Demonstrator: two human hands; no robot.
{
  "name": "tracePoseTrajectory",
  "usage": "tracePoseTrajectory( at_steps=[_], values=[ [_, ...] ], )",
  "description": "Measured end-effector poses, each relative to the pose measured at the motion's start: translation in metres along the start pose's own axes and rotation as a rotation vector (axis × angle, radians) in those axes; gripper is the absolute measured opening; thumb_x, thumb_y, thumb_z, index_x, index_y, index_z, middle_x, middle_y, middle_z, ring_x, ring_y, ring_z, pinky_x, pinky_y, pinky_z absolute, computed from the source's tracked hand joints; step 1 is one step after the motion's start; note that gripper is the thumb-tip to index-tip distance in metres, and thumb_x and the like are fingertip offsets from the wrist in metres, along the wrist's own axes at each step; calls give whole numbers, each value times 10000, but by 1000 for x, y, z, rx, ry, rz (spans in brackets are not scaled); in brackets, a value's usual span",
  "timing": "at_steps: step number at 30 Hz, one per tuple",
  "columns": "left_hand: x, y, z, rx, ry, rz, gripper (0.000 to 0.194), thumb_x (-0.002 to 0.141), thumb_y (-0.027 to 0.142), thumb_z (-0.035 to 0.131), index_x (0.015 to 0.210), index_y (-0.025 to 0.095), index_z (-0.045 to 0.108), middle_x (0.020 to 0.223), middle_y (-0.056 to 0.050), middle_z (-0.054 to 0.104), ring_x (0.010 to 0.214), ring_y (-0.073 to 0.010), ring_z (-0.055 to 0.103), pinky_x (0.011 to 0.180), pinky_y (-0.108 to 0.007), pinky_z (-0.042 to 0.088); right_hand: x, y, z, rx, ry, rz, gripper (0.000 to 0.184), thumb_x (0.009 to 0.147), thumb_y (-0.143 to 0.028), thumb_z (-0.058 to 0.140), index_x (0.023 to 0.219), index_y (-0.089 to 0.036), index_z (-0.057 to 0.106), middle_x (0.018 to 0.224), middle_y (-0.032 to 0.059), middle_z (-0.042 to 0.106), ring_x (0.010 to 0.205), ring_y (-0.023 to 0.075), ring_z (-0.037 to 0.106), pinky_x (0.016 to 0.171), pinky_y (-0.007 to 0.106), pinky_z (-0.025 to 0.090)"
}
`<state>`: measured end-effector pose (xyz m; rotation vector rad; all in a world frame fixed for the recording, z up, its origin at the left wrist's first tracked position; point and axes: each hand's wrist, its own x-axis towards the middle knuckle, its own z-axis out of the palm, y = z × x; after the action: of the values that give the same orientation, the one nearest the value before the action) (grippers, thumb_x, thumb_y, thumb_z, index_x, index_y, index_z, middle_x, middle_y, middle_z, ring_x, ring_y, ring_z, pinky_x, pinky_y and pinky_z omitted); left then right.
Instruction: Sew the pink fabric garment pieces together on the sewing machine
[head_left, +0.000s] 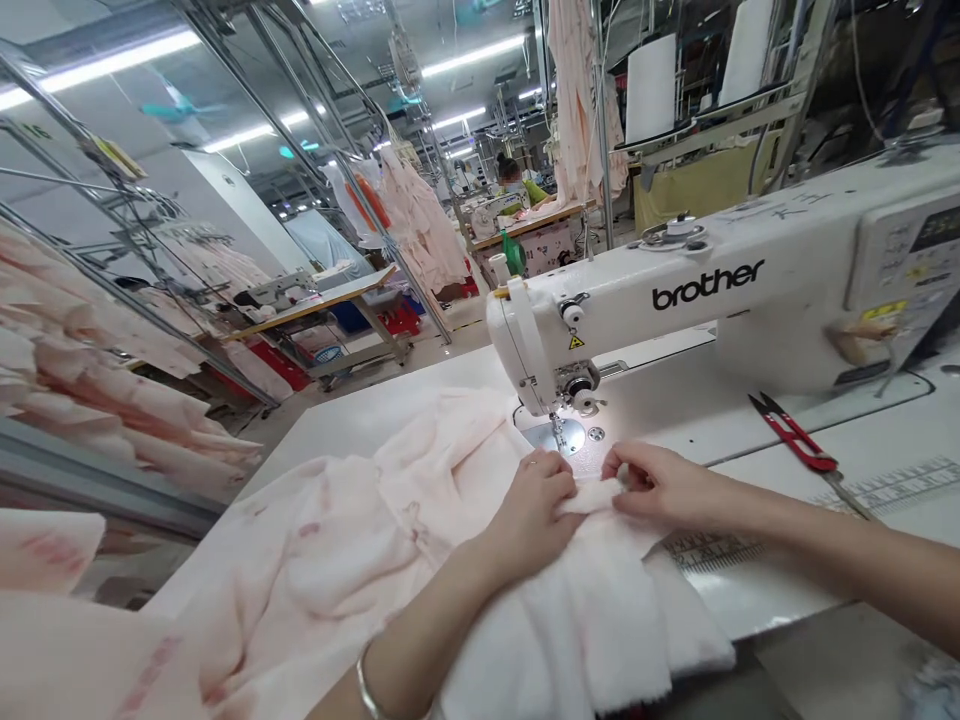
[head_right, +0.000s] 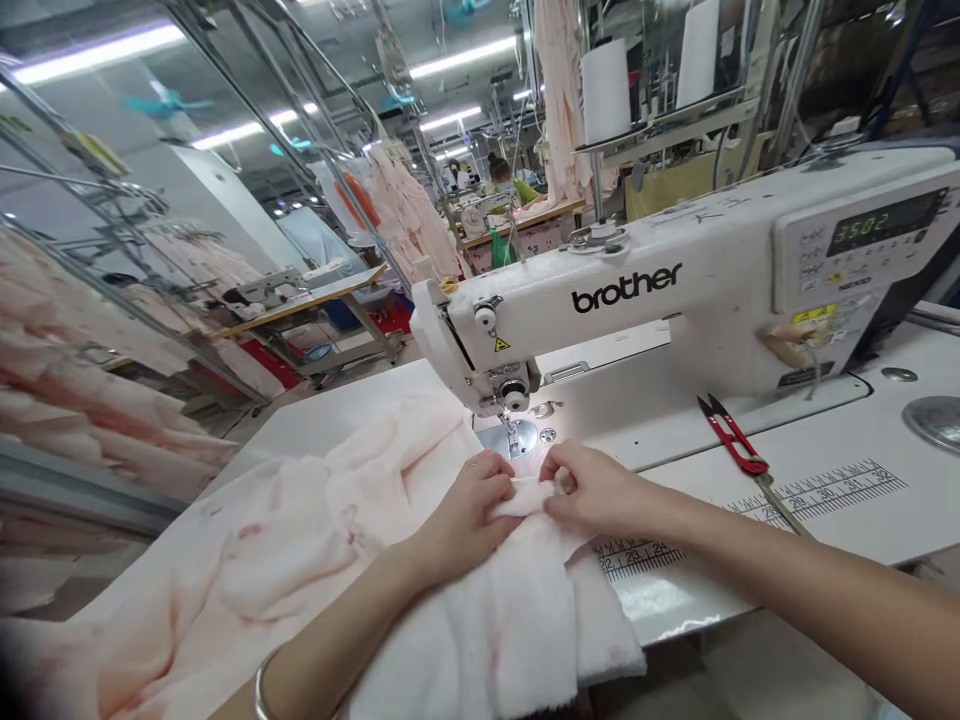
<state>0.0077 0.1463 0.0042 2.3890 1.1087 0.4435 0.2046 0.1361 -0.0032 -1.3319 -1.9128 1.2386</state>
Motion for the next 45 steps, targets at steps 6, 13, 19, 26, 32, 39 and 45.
tracePoseTrajectory(
  at_steps=[6, 13, 19, 26, 32, 39, 45],
  values=[
    [-7, -1, 8, -102, 47, -77, 102, 702, 110, 549, 659, 180, 488, 853, -23, 446, 862, -169, 476, 787, -303, 427, -2, 8, 7, 42, 91, -11, 198, 739, -336, 539, 647, -162, 562, 663, -10, 490, 586, 121, 437, 529, 230, 329],
    [-9, 9, 1, -193, 80, -130, 190, 739, 264, 584, 623, 173, 464, 818, -16, 449, 788, -151, 485, 723, -279, 423, -5, 4, 12, 115, 167, -77, 188, 751, -287, 527, 663, -154, 627, 698, 25, 584, 648, 148, 517, 566, 239, 385],
    [-17, 20, 0, -87, 229, -23, 203, 782, 200, 469, 608, 185, 367, 745, -24, 466, 730, -155, 460, 670, -287, 391, -13, 1, 16, 59, 255, -271, 139, 786, -230, 528, 674, -167, 582, 786, 35, 547, 657, 123, 496, 550, 224, 362],
    [-19, 31, -4, -34, 175, -123, 187, 787, 242, 522, 964, 184, 504, 839, -31, 562, 753, -168, 499, 683, -299, 394, -20, 0, 14, -34, 213, -441, 119, 812, -159, 490, 697, -164, 518, 799, 37, 529, 596, 89, 462, 490, 198, 329],
    [-12, 32, -8, -201, 94, -48, 108, 828, 227, 495, 768, 179, 570, 781, -24, 536, 789, -163, 498, 708, -279, 390, -19, 2, 15, 80, 169, -345, 140, 788, -157, 506, 659, -177, 458, 810, 24, 526, 594, 91, 445, 483, 201, 318],
    [-14, 26, -2, -178, 137, 38, 82, 821, 162, 453, 746, 181, 477, 789, -29, 515, 777, -164, 474, 714, -289, 378, -13, -3, 9, 386, 39, -96, 260, 712, -171, 589, 952, -183, 490, 711, -38, 457, 606, 94, 409, 555, 205, 344],
    [-9, 27, -2, -237, 68, -108, 123, 774, 165, 505, 658, 175, 464, 710, 8, 466, 702, -133, 458, 636, -242, 365, -10, -11, 0, 273, -73, 2, 205, 697, -279, 638, 860, -160, 606, 573, -60, 375, 544, 83, 358, 490, 198, 285]
  ],
)
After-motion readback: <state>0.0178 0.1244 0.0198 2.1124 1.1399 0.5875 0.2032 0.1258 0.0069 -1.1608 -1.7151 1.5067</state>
